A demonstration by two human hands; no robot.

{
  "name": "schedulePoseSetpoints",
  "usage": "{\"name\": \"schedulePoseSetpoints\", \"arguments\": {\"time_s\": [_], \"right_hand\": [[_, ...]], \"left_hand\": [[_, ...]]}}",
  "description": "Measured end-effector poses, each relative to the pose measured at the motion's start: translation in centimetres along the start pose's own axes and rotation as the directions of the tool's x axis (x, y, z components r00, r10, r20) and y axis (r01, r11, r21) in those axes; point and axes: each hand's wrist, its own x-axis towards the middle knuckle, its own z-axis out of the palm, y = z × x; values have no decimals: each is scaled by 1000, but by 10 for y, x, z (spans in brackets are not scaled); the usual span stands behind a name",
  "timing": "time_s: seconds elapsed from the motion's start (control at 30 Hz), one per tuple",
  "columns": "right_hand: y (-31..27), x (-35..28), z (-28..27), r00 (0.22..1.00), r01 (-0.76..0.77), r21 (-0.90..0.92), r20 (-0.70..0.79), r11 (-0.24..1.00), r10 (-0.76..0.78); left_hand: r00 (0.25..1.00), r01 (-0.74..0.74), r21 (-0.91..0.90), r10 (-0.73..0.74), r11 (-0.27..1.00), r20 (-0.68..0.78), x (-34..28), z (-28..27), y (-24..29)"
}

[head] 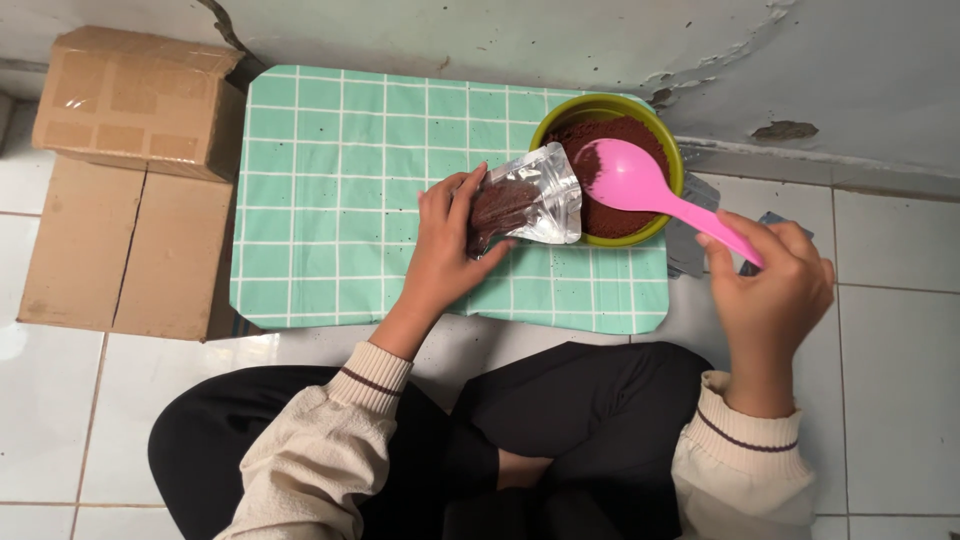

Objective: Filling small silver pouches with brown powder using a spoon from a bowl

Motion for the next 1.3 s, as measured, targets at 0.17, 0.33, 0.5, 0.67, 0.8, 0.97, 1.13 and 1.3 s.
{"name": "schedulePoseSetpoints", "arguments": {"time_s": [0.17, 0.33, 0.5, 0.67, 0.8, 0.97, 1.13, 1.3], "right_hand": [[-18, 10, -6, 997, 64, -103, -25, 993, -67], [-21, 12, -8, 999, -48, 17, 12, 999, 48], [-22, 1, -3, 986, -148, 95, 89, 984, 140], [-19, -7, -3, 974, -224, 128, 74, 966, 216], [-21, -3, -17, 956, -292, 121, 78, 949, 284], [-29, 12, -54, 985, -167, 267, 3, 949, 173], [-53, 22, -81, 995, -70, 314, -40, 947, 87], [-67, 26, -90, 996, -81, 284, -5, 955, 86]], "left_hand": [[999, 37, -84, -39, 996, -25, -1, -2, 0], [998, 5, -80, -10, 997, -58, 4, -12, 1], [993, -11, -52, 5, 999, -116, 4, -17, 0], [994, -20, -65, 13, 998, -109, 3, -16, 3], [994, 11, -92, -21, 996, -106, 1, -15, 3], [991, 36, -101, -49, 994, -127, 2, -16, -2], [986, 94, -110, -107, 990, -128, 2, -16, 1], [985, 90, -115, -105, 989, -134, 3, -18, 7]]}}
